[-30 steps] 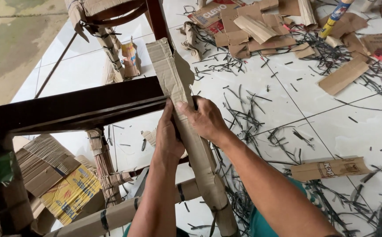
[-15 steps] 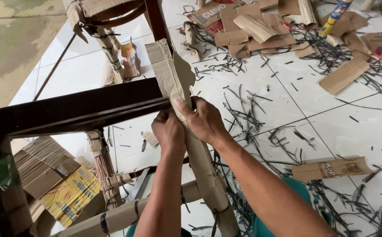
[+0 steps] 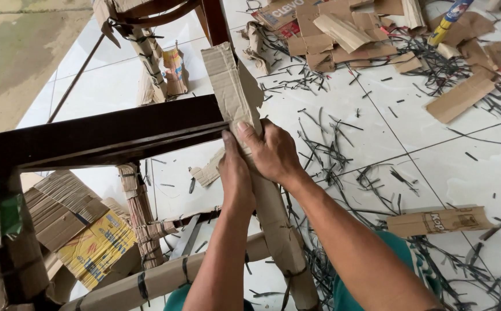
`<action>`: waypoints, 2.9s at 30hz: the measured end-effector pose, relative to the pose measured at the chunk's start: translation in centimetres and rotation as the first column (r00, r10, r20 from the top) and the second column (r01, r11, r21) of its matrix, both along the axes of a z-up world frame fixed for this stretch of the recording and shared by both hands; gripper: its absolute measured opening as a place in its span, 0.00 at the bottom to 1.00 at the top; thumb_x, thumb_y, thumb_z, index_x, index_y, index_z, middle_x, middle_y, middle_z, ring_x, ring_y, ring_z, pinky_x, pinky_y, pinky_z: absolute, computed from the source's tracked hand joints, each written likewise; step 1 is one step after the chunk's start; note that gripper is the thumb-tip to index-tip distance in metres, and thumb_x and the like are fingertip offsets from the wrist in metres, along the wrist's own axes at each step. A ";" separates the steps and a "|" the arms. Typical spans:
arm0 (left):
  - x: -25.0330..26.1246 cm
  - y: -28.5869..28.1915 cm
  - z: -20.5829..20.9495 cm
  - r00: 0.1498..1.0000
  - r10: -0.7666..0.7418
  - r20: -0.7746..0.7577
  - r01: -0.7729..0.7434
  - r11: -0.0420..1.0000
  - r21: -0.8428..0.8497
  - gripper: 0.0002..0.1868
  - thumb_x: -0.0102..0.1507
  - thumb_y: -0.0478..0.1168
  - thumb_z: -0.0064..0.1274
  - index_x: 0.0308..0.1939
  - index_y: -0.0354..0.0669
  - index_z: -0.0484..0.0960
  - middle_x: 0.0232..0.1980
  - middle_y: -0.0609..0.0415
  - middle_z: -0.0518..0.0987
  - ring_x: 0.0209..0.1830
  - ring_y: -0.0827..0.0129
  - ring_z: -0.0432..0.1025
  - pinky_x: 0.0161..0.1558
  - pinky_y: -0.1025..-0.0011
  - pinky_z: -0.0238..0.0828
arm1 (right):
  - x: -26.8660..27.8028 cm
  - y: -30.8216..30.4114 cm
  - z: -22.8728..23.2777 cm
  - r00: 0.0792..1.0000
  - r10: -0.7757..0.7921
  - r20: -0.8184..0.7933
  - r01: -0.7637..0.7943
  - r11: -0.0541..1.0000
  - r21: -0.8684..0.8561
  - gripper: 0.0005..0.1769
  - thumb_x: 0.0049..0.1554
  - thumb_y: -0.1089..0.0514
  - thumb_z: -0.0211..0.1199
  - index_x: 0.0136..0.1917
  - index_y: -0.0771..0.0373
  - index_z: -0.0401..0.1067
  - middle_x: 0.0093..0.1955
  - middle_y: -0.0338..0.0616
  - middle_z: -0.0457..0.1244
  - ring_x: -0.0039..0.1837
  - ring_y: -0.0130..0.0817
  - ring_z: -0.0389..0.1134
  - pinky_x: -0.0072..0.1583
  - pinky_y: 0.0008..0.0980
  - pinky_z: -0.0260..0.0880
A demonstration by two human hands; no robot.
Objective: Wrapping wooden chair legs with cardboard and securing them with plastic ties
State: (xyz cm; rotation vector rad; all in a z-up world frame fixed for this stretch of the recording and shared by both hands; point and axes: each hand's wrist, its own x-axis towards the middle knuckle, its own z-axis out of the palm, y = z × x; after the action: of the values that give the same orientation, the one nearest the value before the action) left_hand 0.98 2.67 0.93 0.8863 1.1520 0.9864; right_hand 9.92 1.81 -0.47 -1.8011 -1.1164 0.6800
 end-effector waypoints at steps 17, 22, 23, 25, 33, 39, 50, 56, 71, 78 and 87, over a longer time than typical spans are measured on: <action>0.6 0.6 -3.1 0.992 0.122 0.037 -0.113 0.977 -0.179 0.29 0.70 0.59 0.46 0.47 0.32 0.82 0.33 0.42 0.82 0.28 0.58 0.79 0.32 0.59 0.77 | 3.6 3.1 -11.5 0.917 -0.233 -0.324 0.249 0.969 0.009 0.19 0.58 0.52 0.48 0.48 0.60 0.79 0.46 0.52 0.71 0.57 0.46 0.71 0.57 0.45 0.68; 0.5 0.7 -3.1 0.985 0.149 0.090 -0.122 0.958 -0.258 0.27 0.69 0.59 0.48 0.43 0.34 0.82 0.30 0.44 0.81 0.27 0.58 0.79 0.31 0.59 0.77 | 3.8 4.6 -14.4 0.907 -0.189 -0.376 0.203 0.979 -0.001 0.20 0.56 0.55 0.48 0.46 0.62 0.81 0.44 0.55 0.70 0.55 0.45 0.70 0.55 0.43 0.67; 0.5 0.6 -2.8 0.980 0.154 0.123 -0.122 0.965 -0.231 0.23 0.69 0.55 0.50 0.45 0.35 0.83 0.30 0.44 0.81 0.27 0.59 0.78 0.33 0.61 0.76 | 3.7 4.4 -13.9 0.909 -0.180 -0.376 0.192 0.981 -0.005 0.20 0.56 0.55 0.48 0.46 0.62 0.81 0.44 0.55 0.70 0.54 0.46 0.70 0.54 0.43 0.67; 0.6 0.8 -3.2 0.974 0.160 0.159 -0.126 0.971 -0.204 0.20 0.69 0.52 0.53 0.47 0.36 0.83 0.30 0.45 0.81 0.27 0.60 0.78 0.34 0.62 0.75 | 3.6 3.9 -12.8 0.913 -0.168 -0.373 0.177 0.984 -0.010 0.20 0.56 0.55 0.48 0.46 0.63 0.81 0.44 0.56 0.70 0.54 0.46 0.70 0.54 0.43 0.66; 0.3 1.5 -3.2 0.987 0.156 -0.028 -0.157 0.987 -0.034 0.13 0.69 0.45 0.52 0.40 0.40 0.84 0.29 0.48 0.81 0.27 0.66 0.75 0.32 0.67 0.69 | 3.1 2.4 -8.0 0.917 -0.119 -0.380 0.120 0.993 -0.022 0.21 0.56 0.55 0.49 0.45 0.65 0.81 0.42 0.58 0.69 0.51 0.49 0.69 0.52 0.43 0.65; -2.3 3.6 -2.0 0.903 0.150 -0.404 -0.050 0.968 0.247 0.16 0.69 0.46 0.48 0.44 0.35 0.84 0.35 0.38 0.83 0.39 0.50 0.80 0.41 0.56 0.73 | 5.6 1.4 -5.2 0.971 -0.016 -0.238 0.023 0.999 0.028 0.15 0.56 0.61 0.51 0.34 0.63 0.77 0.28 0.37 0.55 0.34 0.29 0.54 0.35 0.28 0.55; -2.0 2.5 -2.3 0.999 0.027 0.020 -0.025 0.990 -0.138 0.20 0.67 0.42 0.57 0.50 0.23 0.81 0.35 0.42 0.79 0.29 0.62 0.75 0.32 0.65 0.73 | 1.6 0.0 0.4 0.771 0.080 -0.631 -0.049 0.997 0.065 0.08 0.54 0.61 0.60 0.33 0.60 0.70 0.23 0.33 0.51 0.24 0.23 0.52 0.30 0.18 0.51; -1.6 3.1 -2.8 0.999 -0.010 0.035 0.012 0.999 -0.050 0.18 0.67 0.39 0.56 0.55 0.27 0.83 0.39 0.39 0.82 0.33 0.61 0.76 0.34 0.69 0.72 | 2.1 0.2 0.1 0.771 0.070 -0.633 -0.083 0.997 0.010 0.08 0.55 0.58 0.63 0.35 0.63 0.72 0.24 0.35 0.54 0.24 0.24 0.57 0.30 0.18 0.58; -2.0 4.5 -5.7 0.995 -0.060 0.076 0.071 0.986 -0.151 0.17 0.66 0.39 0.51 0.52 0.26 0.82 0.30 0.43 0.77 0.23 0.60 0.73 0.23 0.67 0.71 | 1.9 -0.1 0.9 0.767 0.063 -0.639 -0.110 0.993 -0.034 0.06 0.53 0.61 0.62 0.35 0.64 0.73 0.25 0.36 0.53 0.24 0.23 0.53 0.30 0.15 0.46; -0.7 4.5 -4.9 0.999 -0.009 -0.044 0.009 1.000 -0.003 0.19 0.63 0.39 0.51 0.49 0.23 0.83 0.35 0.40 0.80 0.30 0.63 0.73 0.29 0.66 0.70 | 2.2 0.9 -1.4 0.766 0.025 -0.642 -0.028 1.000 0.005 0.07 0.54 0.61 0.62 0.36 0.66 0.71 0.25 0.37 0.52 0.23 0.24 0.52 0.29 0.17 0.51; -2.2 6.9 -6.3 0.919 0.354 0.173 -0.376 0.920 0.112 0.13 0.57 0.34 0.54 0.42 0.28 0.80 0.30 0.46 0.77 0.25 0.70 0.74 0.31 0.70 0.78 | 4.3 1.8 -1.3 0.881 -0.013 -0.474 0.035 0.999 0.036 0.13 0.58 0.56 0.57 0.36 0.64 0.72 0.27 0.36 0.51 0.27 0.23 0.51 0.31 0.20 0.50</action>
State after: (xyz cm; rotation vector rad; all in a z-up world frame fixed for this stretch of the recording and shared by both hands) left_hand -1.19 9.52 -5.39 0.7059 1.1508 1.4343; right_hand 14.22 3.64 -1.80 -1.4927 -0.7675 1.0085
